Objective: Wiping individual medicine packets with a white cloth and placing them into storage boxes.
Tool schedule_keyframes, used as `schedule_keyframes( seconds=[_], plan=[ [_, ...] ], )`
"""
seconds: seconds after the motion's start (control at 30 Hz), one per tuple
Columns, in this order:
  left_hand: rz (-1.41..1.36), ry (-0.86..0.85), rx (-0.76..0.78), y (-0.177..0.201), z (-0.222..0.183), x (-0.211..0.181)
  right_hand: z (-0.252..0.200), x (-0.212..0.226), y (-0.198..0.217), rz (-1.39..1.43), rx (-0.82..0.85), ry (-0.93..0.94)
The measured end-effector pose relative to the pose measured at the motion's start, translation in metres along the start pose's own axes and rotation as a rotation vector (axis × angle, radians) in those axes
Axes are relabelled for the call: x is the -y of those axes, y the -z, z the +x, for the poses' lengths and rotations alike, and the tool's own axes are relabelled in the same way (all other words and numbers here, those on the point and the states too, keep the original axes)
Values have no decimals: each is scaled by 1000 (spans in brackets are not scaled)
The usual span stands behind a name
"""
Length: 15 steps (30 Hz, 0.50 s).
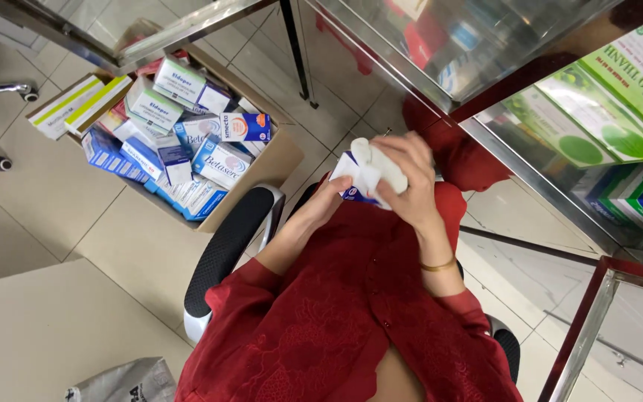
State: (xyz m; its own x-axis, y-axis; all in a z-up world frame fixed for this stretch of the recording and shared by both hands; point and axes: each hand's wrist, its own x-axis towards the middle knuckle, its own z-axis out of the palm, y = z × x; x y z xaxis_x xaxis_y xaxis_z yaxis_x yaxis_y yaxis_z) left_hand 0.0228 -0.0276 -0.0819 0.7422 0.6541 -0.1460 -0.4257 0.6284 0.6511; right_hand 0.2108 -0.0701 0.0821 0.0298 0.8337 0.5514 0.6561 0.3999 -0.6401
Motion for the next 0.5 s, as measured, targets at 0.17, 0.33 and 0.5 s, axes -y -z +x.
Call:
schedule_keyframes(
  seconds=[0.17, 0.33, 0.5],
  plan=[
    [185, 46, 7, -47, 3, -34, 22, 23, 19, 224, 202, 7],
    [-112, 128, 31, -71, 4, -58, -17, -31, 3, 395, 169, -114],
    [-432, 4, -16, -79, 17, -45, -30, -13, -17, 37, -118, -76]
  ],
)
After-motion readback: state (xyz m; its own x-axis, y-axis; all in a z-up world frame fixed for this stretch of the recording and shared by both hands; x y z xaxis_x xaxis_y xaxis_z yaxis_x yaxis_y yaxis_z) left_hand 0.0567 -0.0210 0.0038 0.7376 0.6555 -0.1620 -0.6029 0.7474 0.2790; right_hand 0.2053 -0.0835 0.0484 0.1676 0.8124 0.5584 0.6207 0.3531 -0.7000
